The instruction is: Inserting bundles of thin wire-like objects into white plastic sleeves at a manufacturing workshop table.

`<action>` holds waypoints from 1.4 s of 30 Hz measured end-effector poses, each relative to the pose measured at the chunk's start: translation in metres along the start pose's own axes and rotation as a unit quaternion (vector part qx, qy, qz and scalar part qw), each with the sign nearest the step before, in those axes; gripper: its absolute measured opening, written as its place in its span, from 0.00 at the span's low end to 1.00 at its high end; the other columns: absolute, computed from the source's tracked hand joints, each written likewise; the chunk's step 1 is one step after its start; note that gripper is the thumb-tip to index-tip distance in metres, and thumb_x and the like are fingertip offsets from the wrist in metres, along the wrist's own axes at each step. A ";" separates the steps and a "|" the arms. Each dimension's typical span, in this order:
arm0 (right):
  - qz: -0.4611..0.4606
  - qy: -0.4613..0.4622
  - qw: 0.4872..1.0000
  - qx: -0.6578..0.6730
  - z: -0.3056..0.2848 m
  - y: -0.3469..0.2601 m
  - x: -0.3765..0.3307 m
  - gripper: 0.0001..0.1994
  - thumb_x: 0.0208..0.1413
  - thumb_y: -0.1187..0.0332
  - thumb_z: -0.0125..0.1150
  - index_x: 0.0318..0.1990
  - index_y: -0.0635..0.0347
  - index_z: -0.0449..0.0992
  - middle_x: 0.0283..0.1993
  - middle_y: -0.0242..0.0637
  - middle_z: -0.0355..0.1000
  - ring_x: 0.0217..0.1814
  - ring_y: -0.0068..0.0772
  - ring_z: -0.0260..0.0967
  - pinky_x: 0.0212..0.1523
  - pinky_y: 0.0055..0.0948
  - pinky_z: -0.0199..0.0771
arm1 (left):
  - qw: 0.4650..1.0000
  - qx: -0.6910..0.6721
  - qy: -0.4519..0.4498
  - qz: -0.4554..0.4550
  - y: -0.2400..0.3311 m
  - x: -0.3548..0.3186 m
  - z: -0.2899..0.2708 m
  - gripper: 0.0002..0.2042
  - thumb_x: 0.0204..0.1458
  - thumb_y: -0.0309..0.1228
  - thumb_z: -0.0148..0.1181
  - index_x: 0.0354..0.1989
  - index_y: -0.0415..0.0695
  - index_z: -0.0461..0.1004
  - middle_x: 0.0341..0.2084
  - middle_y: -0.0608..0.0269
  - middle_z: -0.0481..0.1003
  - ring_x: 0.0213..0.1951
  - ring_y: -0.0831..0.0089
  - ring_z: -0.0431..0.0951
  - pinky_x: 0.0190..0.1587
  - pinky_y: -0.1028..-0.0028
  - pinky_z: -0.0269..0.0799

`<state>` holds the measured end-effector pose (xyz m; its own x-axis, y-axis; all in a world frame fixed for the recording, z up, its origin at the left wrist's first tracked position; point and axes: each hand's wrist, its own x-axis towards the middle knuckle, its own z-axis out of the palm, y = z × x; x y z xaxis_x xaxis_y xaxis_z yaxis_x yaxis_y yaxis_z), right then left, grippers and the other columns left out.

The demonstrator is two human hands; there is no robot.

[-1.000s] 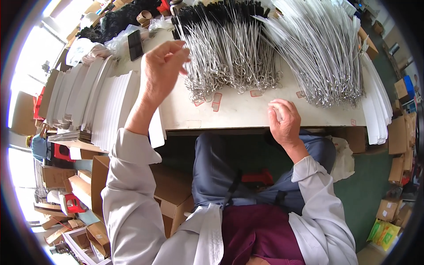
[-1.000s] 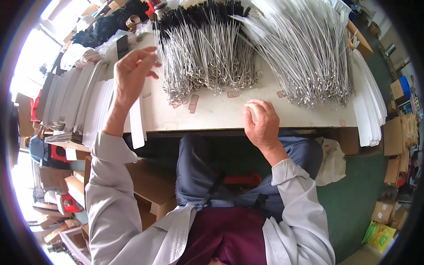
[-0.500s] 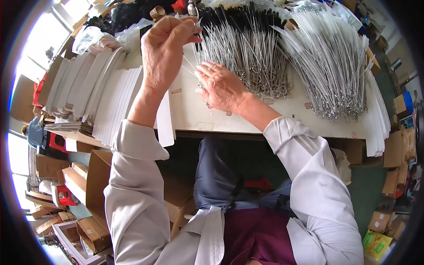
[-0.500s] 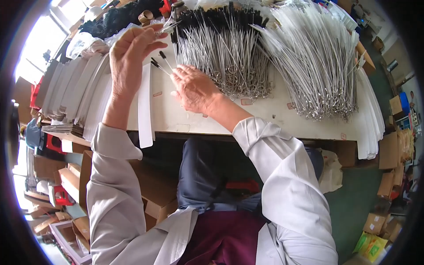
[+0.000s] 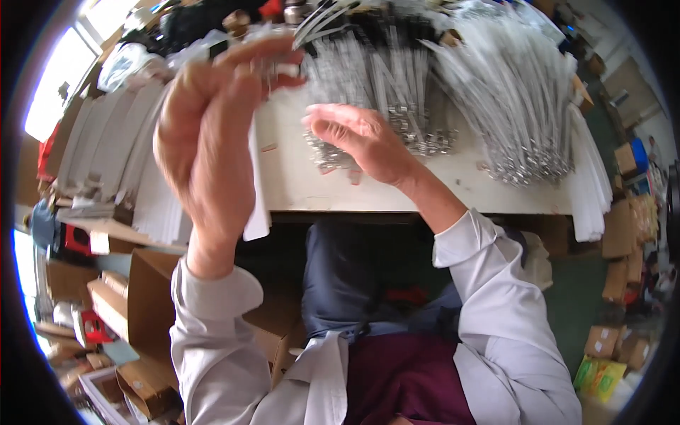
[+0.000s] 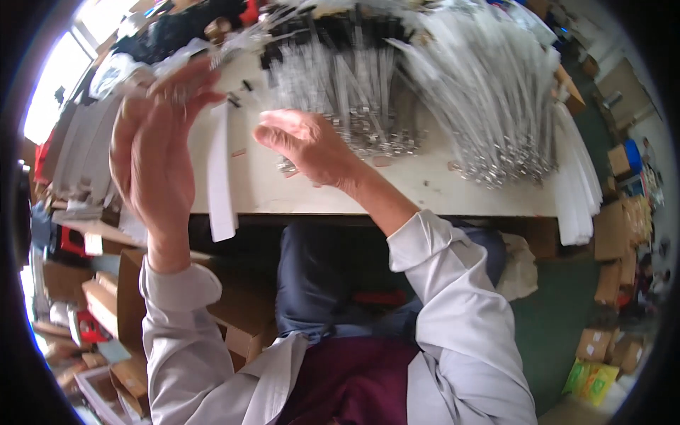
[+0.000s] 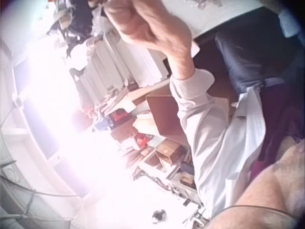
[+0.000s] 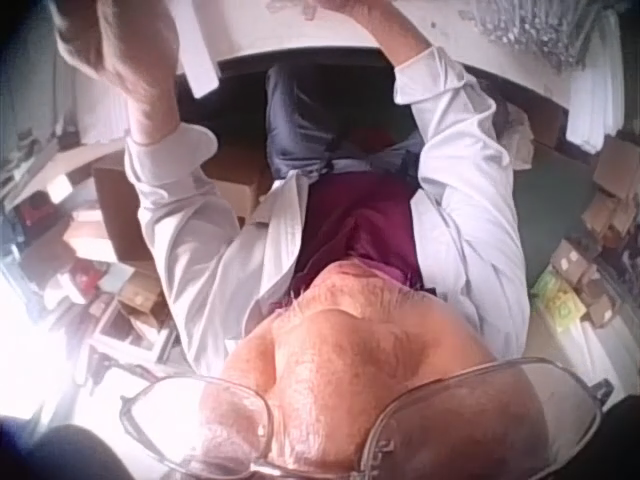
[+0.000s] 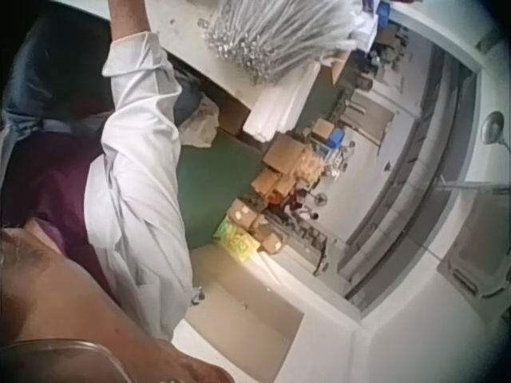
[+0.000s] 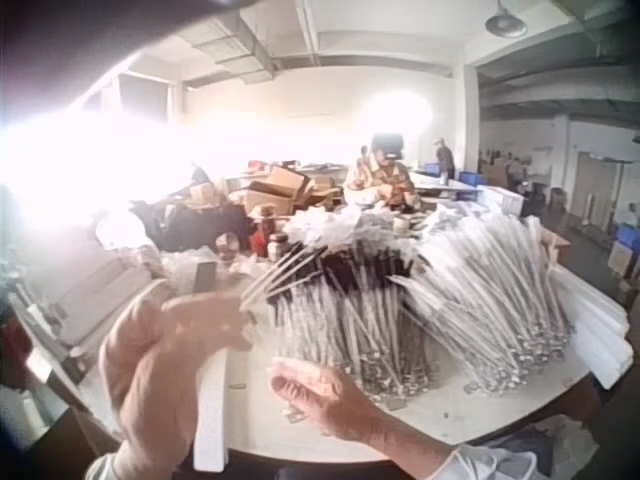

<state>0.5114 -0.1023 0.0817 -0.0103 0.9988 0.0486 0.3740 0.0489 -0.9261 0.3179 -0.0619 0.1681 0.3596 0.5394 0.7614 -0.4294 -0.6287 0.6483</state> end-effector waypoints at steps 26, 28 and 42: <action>-0.101 0.363 0.857 0.353 -0.074 0.032 -0.141 0.19 0.76 0.57 0.46 0.53 0.64 0.76 0.22 0.23 0.60 0.17 0.12 0.51 0.15 0.17 0.53 | 0.826 -0.196 -0.151 -0.507 -0.045 -0.147 0.188 0.13 0.68 0.31 0.55 0.36 0.32 0.80 0.31 0.57 0.82 0.31 0.74 0.81 0.38 0.74 0.81; -0.101 0.400 0.864 0.290 -0.093 0.043 -0.166 0.19 0.76 0.57 0.46 0.52 0.64 0.77 0.21 0.22 0.59 0.17 0.11 0.52 0.16 0.17 0.54 | 0.843 -0.129 -0.221 -0.473 -0.052 -0.142 0.190 0.12 0.66 0.30 0.57 0.37 0.32 0.80 0.32 0.54 0.82 0.32 0.73 0.82 0.38 0.72 0.82; 0.006 0.501 0.803 0.323 -0.138 0.098 -0.246 0.16 0.74 0.58 0.51 0.49 0.62 0.78 0.21 0.21 0.58 0.18 0.10 0.49 0.17 0.18 0.48 | 0.846 0.052 -0.227 -0.479 -0.126 -0.023 0.313 0.20 0.59 0.39 0.64 0.36 0.28 0.79 0.24 0.51 0.80 0.24 0.71 0.82 0.25 0.73 0.81</action>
<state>0.6786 -0.3442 0.0308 0.8616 0.5073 0.0142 -0.1947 0.3562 -0.9139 0.6234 -0.1703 0.0708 0.7929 0.5736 -0.2056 0.3058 -0.0827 0.9485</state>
